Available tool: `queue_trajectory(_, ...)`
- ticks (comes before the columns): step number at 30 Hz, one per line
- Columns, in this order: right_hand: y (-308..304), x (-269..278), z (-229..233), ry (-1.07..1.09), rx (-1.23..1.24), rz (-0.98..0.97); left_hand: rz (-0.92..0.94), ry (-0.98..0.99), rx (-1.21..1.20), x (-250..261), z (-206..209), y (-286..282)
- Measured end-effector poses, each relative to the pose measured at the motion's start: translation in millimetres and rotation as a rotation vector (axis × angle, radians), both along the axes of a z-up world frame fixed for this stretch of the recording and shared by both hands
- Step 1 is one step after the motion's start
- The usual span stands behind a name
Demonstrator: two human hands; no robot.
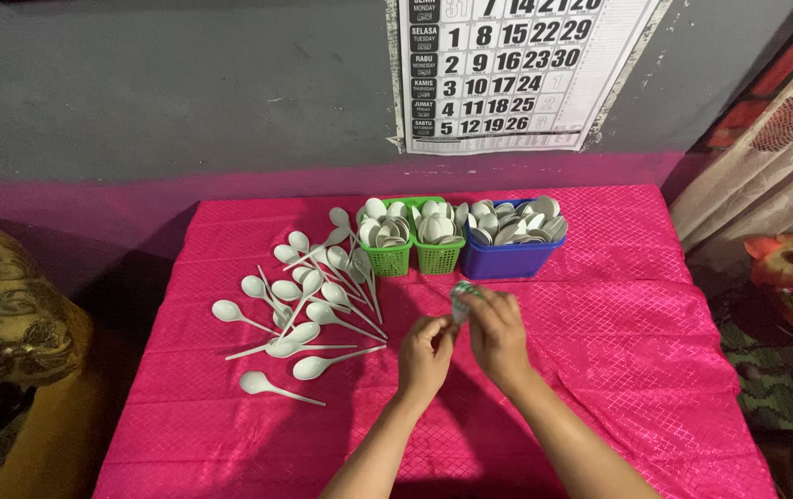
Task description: The person wipes white plastic spoons one by one with a small cloth and places them into green and blue plastic baskets on a pink tablecloth. The person repeats this process for multiple spoons throughout the clip.
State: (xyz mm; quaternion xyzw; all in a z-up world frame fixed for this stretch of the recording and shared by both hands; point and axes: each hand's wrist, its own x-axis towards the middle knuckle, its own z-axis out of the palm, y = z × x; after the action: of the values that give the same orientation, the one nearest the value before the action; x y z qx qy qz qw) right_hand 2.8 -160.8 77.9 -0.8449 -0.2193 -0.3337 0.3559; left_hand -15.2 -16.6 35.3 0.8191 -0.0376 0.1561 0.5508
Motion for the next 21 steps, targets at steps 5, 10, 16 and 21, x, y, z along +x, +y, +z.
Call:
queue_trajectory(5, 4.9, -5.1, -4.5, -0.12, -0.042, 0.153, -0.006, 0.028, -0.022, 4.1, -0.1, 10.9)
queue_trajectory(10, 4.8, -0.1, -8.7, 0.046, 0.103, -0.024, -0.046, 0.094, -0.002, -2.1, -4.6, 6.7)
queue_trajectory(16, 6.2, -14.7, -22.9, -0.006, 0.046, 0.147, -0.002, 0.027, -0.102, 8.8, -6.0, 17.1)
queue_trajectory(21, -5.2, -9.9, -29.2, 0.178, 0.352, -0.043, -0.025, 0.169, -0.234, 7.8, -14.7, 23.2)
